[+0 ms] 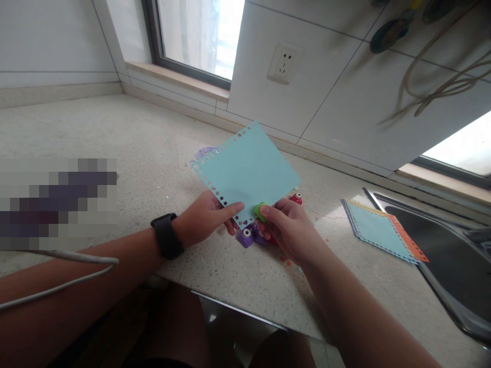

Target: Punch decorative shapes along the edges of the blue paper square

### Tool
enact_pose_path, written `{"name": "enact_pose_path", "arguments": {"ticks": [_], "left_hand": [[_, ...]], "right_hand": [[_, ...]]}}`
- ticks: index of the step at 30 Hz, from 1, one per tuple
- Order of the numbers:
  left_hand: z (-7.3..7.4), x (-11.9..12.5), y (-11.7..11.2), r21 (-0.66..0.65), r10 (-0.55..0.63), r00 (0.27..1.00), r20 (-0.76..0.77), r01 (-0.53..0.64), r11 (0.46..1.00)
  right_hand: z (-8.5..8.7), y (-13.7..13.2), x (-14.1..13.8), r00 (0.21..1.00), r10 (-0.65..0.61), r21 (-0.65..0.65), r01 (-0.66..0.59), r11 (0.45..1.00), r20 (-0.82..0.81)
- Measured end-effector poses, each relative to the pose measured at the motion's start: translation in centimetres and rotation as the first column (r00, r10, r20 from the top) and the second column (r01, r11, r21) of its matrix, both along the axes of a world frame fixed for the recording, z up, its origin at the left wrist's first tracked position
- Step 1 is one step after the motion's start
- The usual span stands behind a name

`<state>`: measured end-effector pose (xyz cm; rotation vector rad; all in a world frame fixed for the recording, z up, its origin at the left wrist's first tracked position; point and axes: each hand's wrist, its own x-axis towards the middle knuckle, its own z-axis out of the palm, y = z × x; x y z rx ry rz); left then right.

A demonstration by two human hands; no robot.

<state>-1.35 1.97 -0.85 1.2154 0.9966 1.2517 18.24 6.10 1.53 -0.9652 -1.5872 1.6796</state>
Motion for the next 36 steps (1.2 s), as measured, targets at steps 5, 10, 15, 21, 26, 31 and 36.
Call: {"name": "enact_pose_path", "arguments": {"ticks": [5, 10, 15, 21, 26, 31, 36], "left_hand": [[-0.2, -0.1, 0.0, 0.006, 0.001, 1.0, -0.017, -0.001, 1.0], [-0.1, -0.1, 0.0, 0.022, -0.01, 0.999, -0.033, 0.01, 1.0], [-0.1, -0.1, 0.0, 0.024, 0.003, 0.996, -0.085, -0.001, 1.0], [-0.1, -0.1, -0.1, 0.026, 0.013, 0.993, -0.121, -0.01, 1.0], [0.2, -0.1, -0.1, 0.007, 0.023, 0.994, -0.106, -0.023, 1.0], [0.2, -0.1, -0.1, -0.031, 0.05, 0.992, -0.116, -0.054, 0.998], [-0.5, -0.2, 0.1, -0.01, 0.084, 0.995, -0.044, -0.085, 0.996]], "right_hand": [[0.1, 0.0, 0.0, 1.0, 0.012, 0.004, -0.012, 1.0, -0.006], [0.0, 0.0, 0.1, 1.0, 0.024, 0.017, -0.024, 1.0, -0.019], [0.1, -0.1, 0.1, 0.999, 0.025, 0.033, -0.024, 0.999, -0.021], [0.1, -0.1, 0.1, 1.0, 0.01, 0.038, -0.009, 0.999, -0.03], [0.4, -0.1, -0.1, 0.994, -0.024, -0.036, 0.02, 0.999, -0.108], [1.2, 0.5, 0.4, 0.97, -0.135, -0.055, 0.126, 0.99, -0.201], [1.1, 1.9, 1.9, 0.96, -0.277, 0.256, 0.279, 0.926, -0.043]]}}
